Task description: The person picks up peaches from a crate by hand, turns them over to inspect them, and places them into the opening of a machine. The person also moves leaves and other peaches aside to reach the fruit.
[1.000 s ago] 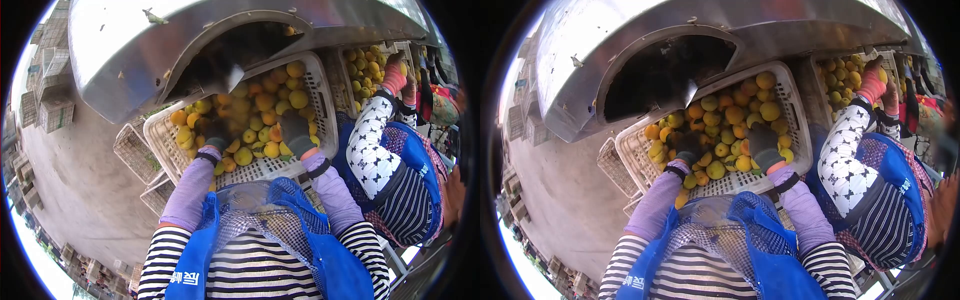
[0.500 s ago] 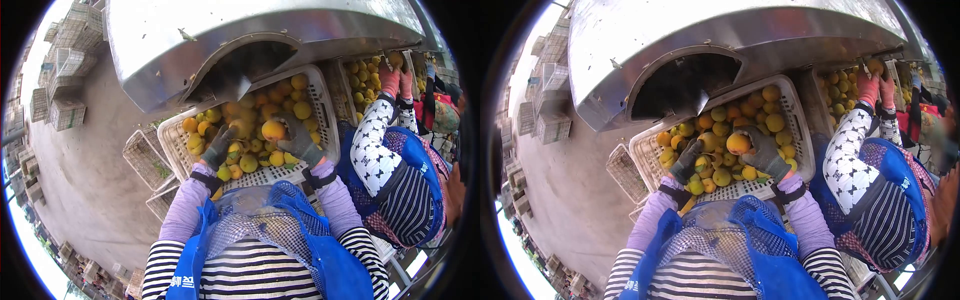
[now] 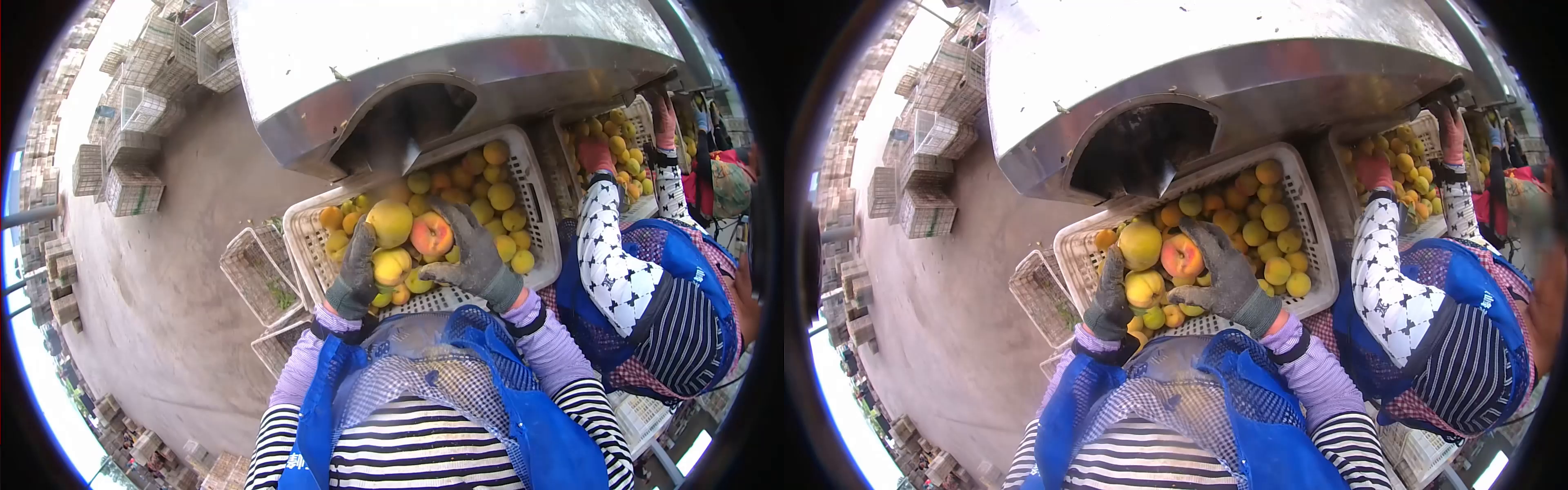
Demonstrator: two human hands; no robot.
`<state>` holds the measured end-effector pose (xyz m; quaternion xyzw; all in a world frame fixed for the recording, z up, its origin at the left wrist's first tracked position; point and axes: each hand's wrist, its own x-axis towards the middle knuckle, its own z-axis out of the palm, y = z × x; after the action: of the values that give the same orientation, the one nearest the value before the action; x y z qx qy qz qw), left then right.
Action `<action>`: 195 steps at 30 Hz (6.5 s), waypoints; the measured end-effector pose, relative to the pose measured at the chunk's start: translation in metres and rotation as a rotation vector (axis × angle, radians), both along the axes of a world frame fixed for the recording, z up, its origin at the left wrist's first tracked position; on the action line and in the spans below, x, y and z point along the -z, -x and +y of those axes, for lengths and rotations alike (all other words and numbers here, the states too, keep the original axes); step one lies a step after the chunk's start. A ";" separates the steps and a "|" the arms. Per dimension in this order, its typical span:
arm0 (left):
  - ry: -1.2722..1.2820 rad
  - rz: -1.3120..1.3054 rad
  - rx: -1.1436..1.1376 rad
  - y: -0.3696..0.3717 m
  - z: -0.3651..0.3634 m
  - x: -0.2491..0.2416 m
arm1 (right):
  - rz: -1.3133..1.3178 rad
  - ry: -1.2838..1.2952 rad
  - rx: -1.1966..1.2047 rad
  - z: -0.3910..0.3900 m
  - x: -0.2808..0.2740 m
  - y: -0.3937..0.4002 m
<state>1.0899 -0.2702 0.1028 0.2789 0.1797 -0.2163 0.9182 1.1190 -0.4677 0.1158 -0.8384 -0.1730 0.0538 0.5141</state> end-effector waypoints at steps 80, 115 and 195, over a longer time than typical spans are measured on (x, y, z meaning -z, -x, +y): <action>-1.128 -0.592 -0.217 -0.024 0.005 -0.025 | -0.219 0.239 0.217 0.066 -0.027 -0.030; -2.020 -0.139 1.091 -0.047 0.077 0.203 | 0.227 0.472 0.099 -0.043 0.192 -0.048; -0.166 -0.174 -0.227 -0.036 0.008 -0.034 | -0.308 0.225 -0.165 0.050 -0.025 -0.036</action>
<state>1.1259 -0.2618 0.1371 0.3495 0.1472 -0.0705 0.9226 1.1546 -0.4173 0.1409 -0.8719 -0.3105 -0.0141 0.3783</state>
